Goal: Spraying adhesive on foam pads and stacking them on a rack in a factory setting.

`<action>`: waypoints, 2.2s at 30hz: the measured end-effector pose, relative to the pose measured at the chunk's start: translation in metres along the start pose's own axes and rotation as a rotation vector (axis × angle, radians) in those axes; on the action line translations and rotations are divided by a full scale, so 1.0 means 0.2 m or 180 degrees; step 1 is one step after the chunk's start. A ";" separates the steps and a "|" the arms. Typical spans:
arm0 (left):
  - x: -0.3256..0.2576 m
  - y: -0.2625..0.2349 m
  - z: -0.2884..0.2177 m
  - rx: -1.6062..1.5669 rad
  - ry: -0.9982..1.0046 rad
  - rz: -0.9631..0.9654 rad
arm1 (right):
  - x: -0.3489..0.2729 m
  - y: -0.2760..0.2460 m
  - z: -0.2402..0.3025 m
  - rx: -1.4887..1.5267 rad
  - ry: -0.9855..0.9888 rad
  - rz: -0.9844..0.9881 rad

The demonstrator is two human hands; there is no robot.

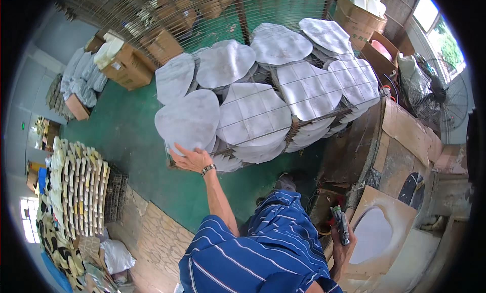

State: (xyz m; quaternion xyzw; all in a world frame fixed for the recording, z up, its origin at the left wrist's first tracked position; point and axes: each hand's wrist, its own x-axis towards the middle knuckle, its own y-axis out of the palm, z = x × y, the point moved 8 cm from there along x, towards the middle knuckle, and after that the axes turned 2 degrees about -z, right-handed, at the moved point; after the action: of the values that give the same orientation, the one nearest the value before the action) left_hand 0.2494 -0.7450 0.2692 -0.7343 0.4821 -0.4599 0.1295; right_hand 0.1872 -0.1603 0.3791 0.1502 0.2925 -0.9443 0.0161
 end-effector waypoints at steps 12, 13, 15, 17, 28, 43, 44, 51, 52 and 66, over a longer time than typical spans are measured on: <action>-1.22 0.13 -1.39 -0.2641 0.3189 0.2897 | -0.18 -0.12 -0.20 0.0442 0.0099 -0.1431; -1.42 0.13 -1.46 -0.2775 0.3494 0.3279 | -0.26 -0.17 -0.26 0.0580 0.0345 -0.1892; -1.73 0.15 -1.56 -0.2910 0.3978 0.4073 | -0.34 -0.16 -0.29 0.0495 0.0535 -0.2010; -2.00 0.25 -1.58 -0.2811 0.4377 0.4703 | -0.45 -0.16 -0.33 0.0554 0.0937 -0.2564; -2.88 1.53 -0.73 0.0529 0.4783 0.6737 | -0.80 -0.13 -0.31 0.0398 0.1563 -0.4569; -3.13 1.38 -0.88 0.1392 0.2638 0.7341 | -0.67 -0.20 -0.26 0.0372 0.1857 -0.4705; -3.14 1.35 -0.90 0.1331 0.2666 0.7386 | -0.66 -0.21 -0.24 0.0320 0.1762 -0.4725; -3.12 1.40 -0.83 0.1363 0.2677 0.7361 | -0.63 -0.10 -0.26 0.0794 0.1978 -0.4021; -3.11 1.43 -0.80 0.1515 0.2783 0.7358 | -0.63 -0.07 -0.28 0.0962 0.2099 -0.3834; -3.17 1.41 -0.82 0.1636 0.2607 0.7435 | -0.54 -0.09 -0.28 0.1293 0.1856 -0.3744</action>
State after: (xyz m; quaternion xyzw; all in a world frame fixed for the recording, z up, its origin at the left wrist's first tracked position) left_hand -0.1184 -0.3205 -0.1705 0.3700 0.7433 -0.3451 0.4376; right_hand 0.3045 -0.1203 0.3762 0.2144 0.1350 -0.7531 -0.6071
